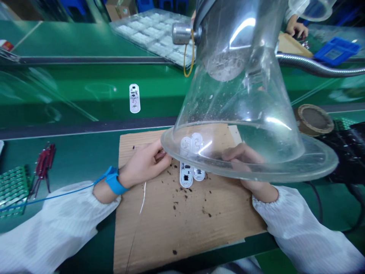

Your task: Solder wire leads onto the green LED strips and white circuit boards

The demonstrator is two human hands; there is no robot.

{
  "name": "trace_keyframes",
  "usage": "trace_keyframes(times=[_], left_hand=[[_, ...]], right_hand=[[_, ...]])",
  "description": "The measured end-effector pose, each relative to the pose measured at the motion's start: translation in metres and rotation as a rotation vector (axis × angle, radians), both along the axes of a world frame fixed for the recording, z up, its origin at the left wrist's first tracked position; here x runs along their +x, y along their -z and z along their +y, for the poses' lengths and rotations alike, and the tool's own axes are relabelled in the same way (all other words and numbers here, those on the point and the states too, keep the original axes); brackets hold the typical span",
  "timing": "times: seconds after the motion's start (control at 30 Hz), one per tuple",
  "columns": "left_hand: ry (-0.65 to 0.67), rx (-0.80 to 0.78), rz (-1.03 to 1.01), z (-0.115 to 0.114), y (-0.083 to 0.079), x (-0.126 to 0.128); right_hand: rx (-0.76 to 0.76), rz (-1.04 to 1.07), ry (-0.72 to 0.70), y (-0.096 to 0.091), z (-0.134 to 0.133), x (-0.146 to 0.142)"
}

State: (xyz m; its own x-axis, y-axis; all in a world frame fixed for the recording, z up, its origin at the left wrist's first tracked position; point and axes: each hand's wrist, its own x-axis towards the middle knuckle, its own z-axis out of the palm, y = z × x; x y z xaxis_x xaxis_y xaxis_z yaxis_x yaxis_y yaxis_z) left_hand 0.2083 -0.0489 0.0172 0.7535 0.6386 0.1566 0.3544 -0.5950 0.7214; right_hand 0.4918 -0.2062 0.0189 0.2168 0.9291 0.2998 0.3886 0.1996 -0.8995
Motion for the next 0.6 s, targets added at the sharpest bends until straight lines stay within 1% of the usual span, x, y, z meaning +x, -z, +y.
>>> trace_keyframes(times=[0.27, 0.6], left_hand=[[0.002, 0.0, -0.004, 0.001, 0.001, -0.0006], [0.02, 0.019, 0.032, -0.0005, 0.0017, 0.002]], right_hand=[[-0.006, -0.021, -0.103, 0.0018, 0.0031, 0.0009], [0.014, -0.012, -0.135, 0.0092, 0.0009, 0.0028]])
